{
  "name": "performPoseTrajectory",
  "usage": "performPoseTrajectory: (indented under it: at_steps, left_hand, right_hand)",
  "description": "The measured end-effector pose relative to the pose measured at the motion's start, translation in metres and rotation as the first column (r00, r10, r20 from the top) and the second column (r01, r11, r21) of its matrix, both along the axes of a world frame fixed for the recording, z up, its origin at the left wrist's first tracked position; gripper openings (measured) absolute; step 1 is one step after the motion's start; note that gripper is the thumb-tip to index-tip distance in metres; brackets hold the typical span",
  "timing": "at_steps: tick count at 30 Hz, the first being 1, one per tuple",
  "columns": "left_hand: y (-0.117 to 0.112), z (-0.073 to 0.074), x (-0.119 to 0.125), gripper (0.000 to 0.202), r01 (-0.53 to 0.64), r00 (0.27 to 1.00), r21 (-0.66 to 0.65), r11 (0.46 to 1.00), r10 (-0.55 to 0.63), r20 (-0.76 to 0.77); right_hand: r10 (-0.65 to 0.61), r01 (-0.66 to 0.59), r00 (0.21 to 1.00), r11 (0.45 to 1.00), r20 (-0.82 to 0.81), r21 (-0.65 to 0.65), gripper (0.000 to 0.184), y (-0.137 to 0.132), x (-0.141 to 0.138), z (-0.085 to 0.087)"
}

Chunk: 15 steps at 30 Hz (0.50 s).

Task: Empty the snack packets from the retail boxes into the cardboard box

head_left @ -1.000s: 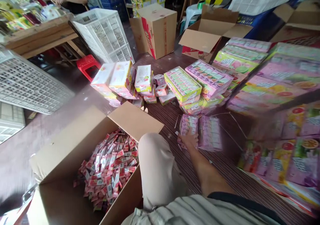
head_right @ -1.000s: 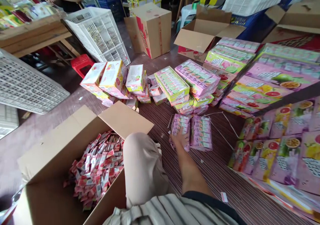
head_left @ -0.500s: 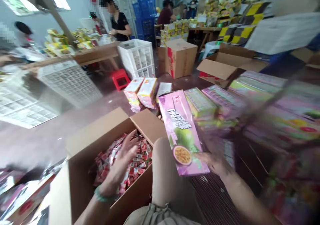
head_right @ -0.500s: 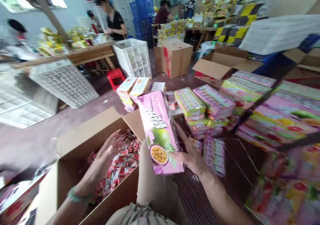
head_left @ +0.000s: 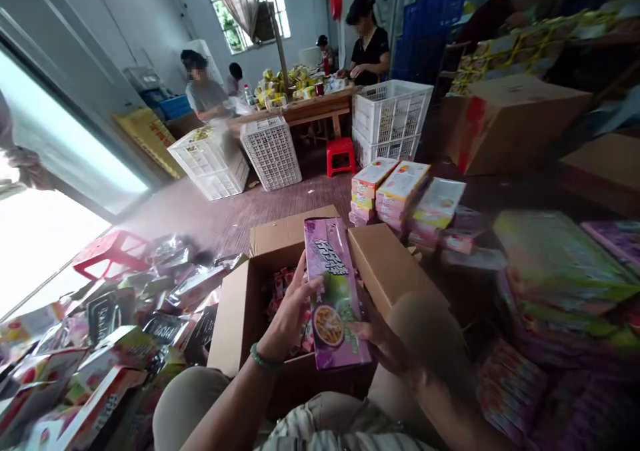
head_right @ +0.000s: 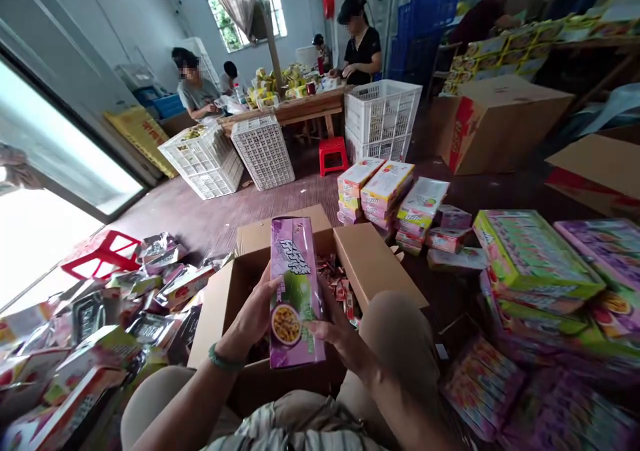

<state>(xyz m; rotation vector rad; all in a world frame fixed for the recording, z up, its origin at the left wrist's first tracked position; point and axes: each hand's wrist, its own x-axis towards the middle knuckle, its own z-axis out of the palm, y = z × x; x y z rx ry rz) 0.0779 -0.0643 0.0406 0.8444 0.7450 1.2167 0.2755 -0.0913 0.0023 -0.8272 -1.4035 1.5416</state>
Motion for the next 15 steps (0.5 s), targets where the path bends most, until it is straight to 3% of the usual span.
performPoseTrajectory:
  at_steps: [2, 3, 4, 5, 7, 8, 10, 13, 15]
  left_hand:
    - [0.0, 0.002, -0.002, 0.082, -0.052, 0.999, 0.024, 0.998, 0.052, 0.004]
    - [-0.001, 0.003, -0.004, 0.082, -0.072, 0.997, 0.034, 0.997, 0.073, -0.002]
    - [-0.001, 0.004, -0.005, 0.084, -0.091, 0.996, 0.038, 0.995, 0.091, -0.024]
    - [-0.002, 0.004, -0.008, 0.086, -0.101, 0.993, 0.035, 0.994, 0.103, -0.062]
    - [-0.004, 0.004, -0.012, 0.092, -0.111, 0.98, 0.013, 0.994, 0.112, -0.166]
    - [-0.005, 0.003, -0.014, 0.095, -0.119, 0.967, 0.001, 0.993, 0.116, -0.227]
    - [-0.005, 0.001, -0.02, 0.099, -0.136, 0.935, -0.014, 0.991, 0.124, -0.334]
    - [0.0, -0.001, -0.032, 0.094, -0.172, 0.908, -0.044, 0.984, 0.141, -0.394]
    - [0.006, -0.001, -0.044, 0.079, -0.161, 0.945, -0.114, 0.98, 0.12, -0.303]
  right_hand:
    - [-0.033, 0.019, 0.992, 0.994, 0.124, 0.112, 0.068, 0.006, -0.006, 0.003]
    - [-0.135, 0.081, 0.967, 0.967, 0.216, 0.24, 0.07, 0.009, -0.008, 0.007]
    - [-0.278, 0.138, 0.914, 0.898, 0.296, 0.417, 0.07, 0.012, -0.01, 0.012]
    - [-0.42, 0.142, 0.84, 0.782, 0.344, 0.608, 0.069, 0.015, -0.011, 0.019]
    - [-0.57, -0.057, 0.726, 0.509, 0.386, 0.859, 0.054, 0.02, -0.015, 0.033]
    - [-0.58, -0.213, 0.693, 0.401, 0.427, 0.891, 0.045, 0.022, -0.017, 0.039]
    - [-0.552, -0.493, 0.618, 0.283, 0.56, 0.823, 0.039, 0.026, -0.019, 0.05]
    - [-0.475, -0.701, 0.513, 0.248, 0.715, 0.669, 0.035, 0.034, -0.019, 0.057]
    - [-0.383, -0.727, 0.545, 0.228, 0.746, 0.648, 0.028, 0.041, -0.018, 0.06]
